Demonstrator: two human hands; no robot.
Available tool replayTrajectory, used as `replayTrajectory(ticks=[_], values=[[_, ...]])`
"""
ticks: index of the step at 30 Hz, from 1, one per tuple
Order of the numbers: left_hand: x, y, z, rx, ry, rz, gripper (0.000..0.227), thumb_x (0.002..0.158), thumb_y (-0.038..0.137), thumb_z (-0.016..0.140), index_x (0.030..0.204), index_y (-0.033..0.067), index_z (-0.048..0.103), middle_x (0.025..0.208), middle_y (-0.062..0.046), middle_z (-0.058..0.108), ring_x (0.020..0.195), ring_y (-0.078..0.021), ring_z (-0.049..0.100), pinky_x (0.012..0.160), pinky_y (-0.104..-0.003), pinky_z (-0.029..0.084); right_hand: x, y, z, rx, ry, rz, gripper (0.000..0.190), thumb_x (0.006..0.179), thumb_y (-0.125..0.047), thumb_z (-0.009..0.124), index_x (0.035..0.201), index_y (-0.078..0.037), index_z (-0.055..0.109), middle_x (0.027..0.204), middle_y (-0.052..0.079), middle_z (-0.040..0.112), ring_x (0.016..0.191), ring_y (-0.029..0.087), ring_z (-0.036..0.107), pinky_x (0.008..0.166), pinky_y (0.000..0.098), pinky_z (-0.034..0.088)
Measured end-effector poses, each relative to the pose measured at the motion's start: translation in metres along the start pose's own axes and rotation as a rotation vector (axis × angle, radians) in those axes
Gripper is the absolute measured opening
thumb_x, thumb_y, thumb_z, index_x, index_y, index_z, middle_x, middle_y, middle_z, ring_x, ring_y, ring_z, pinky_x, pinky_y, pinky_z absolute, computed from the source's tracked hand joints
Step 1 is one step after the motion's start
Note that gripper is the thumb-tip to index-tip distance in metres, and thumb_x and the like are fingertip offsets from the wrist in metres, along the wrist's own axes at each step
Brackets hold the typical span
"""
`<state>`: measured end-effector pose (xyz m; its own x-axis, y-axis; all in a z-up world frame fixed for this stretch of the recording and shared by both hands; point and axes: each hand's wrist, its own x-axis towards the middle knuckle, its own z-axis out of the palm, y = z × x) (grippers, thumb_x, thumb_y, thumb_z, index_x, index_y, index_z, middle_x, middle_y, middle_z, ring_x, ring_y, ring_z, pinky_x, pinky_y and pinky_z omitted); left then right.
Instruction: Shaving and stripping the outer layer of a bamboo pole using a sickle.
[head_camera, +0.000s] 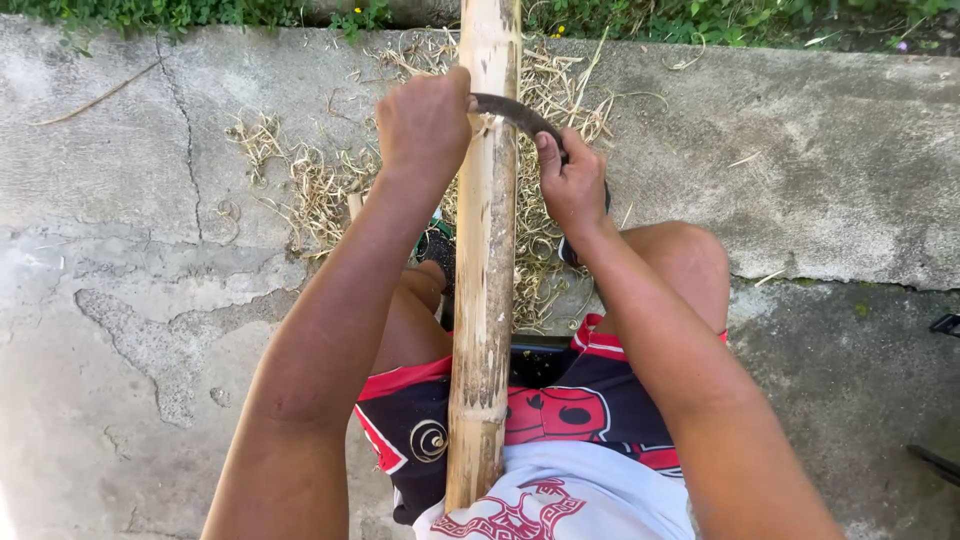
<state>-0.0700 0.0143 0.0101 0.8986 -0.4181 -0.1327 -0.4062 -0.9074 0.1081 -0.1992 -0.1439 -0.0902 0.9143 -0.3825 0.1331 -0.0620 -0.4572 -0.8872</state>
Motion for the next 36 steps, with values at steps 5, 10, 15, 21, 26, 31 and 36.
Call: replayTrajectory(ticks=[5, 10, 15, 21, 26, 31, 36], values=[[-0.011, -0.003, 0.001, -0.059, -0.079, -0.045, 0.030, 0.099, 0.042, 0.063, 0.090, 0.0143, 0.070, 0.065, -0.003, 0.065, 0.053, -0.0182, 0.060, 0.046, -0.037, 0.043, -0.016, 0.011, -0.001, -0.034, -0.071, 0.065, 0.042, 0.108, -0.039, 0.059, 0.084, -0.006, 0.059, 0.056, 0.007, 0.054, 0.046, 0.018, 0.051, 0.045, 0.0391, 0.039], [-0.055, 0.000, -0.007, -0.060, -0.074, -0.023, 0.030, 0.098, 0.042, 0.063, 0.089, 0.0150, 0.071, 0.062, -0.005, 0.063, 0.053, -0.0207, 0.058, 0.050, -0.042, 0.042, -0.050, -0.008, -0.012, -0.064, -0.023, 0.007, 0.041, 0.108, -0.037, 0.062, 0.085, -0.003, 0.058, 0.059, 0.013, 0.055, 0.049, 0.026, 0.055, 0.049, 0.0409, 0.043], [-0.099, 0.004, -0.004, -0.035, -0.048, 0.007, 0.032, 0.101, 0.041, 0.061, 0.090, 0.0133, 0.070, 0.060, -0.006, 0.061, 0.051, -0.0224, 0.058, 0.049, -0.043, 0.042, -0.080, -0.030, -0.030, -0.042, -0.039, 0.029, 0.037, 0.106, -0.033, 0.063, 0.085, -0.002, 0.059, 0.056, 0.016, 0.057, 0.046, 0.028, 0.059, 0.048, 0.0425, 0.043], [-0.195, 0.006, -0.020, -0.144, -0.156, -0.089, 0.033, 0.101, 0.042, 0.060, 0.089, 0.0132, 0.070, 0.060, -0.010, 0.063, 0.052, -0.0283, 0.063, 0.050, -0.047, 0.048, -0.149, -0.058, -0.056, 0.012, -0.161, 0.063, 0.030, 0.103, -0.030, 0.062, 0.089, -0.003, 0.062, 0.062, 0.018, 0.061, 0.055, 0.035, 0.067, 0.049, 0.0432, 0.047], [-0.290, 0.008, -0.042, -0.228, -0.249, -0.180, 0.022, 0.094, 0.034, 0.064, 0.084, 0.0166, 0.071, 0.068, -0.018, 0.069, 0.066, -0.0443, 0.070, 0.067, -0.059, 0.053, -0.186, -0.060, -0.085, 0.002, -0.546, 0.001, 0.037, 0.099, -0.036, 0.066, 0.082, -0.003, 0.062, 0.060, 0.020, 0.060, 0.058, 0.041, 0.064, 0.053, 0.0480, 0.046], [-0.259, 0.010, -0.036, -0.235, -0.247, -0.269, 0.021, 0.099, 0.033, 0.061, 0.090, 0.0139, 0.065, 0.073, -0.019, 0.070, 0.070, -0.0459, 0.068, 0.066, -0.060, 0.050, -0.135, -0.064, -0.074, 0.005, -0.559, -0.034, 0.041, 0.098, -0.039, 0.065, 0.078, -0.003, 0.062, 0.058, 0.019, 0.057, 0.049, 0.034, 0.059, 0.050, 0.0448, 0.045], [-0.145, 0.000, 0.000, -0.237, -0.114, -0.238, 0.030, 0.105, 0.033, 0.052, 0.090, 0.0080, 0.060, 0.066, -0.011, 0.064, 0.056, -0.0308, 0.062, 0.054, -0.050, 0.046, -0.044, -0.032, -0.047, -0.104, -0.410, 0.023, 0.041, 0.102, -0.042, 0.062, 0.082, -0.007, 0.066, 0.056, 0.011, 0.058, 0.045, 0.023, 0.052, 0.045, 0.0419, 0.039]])
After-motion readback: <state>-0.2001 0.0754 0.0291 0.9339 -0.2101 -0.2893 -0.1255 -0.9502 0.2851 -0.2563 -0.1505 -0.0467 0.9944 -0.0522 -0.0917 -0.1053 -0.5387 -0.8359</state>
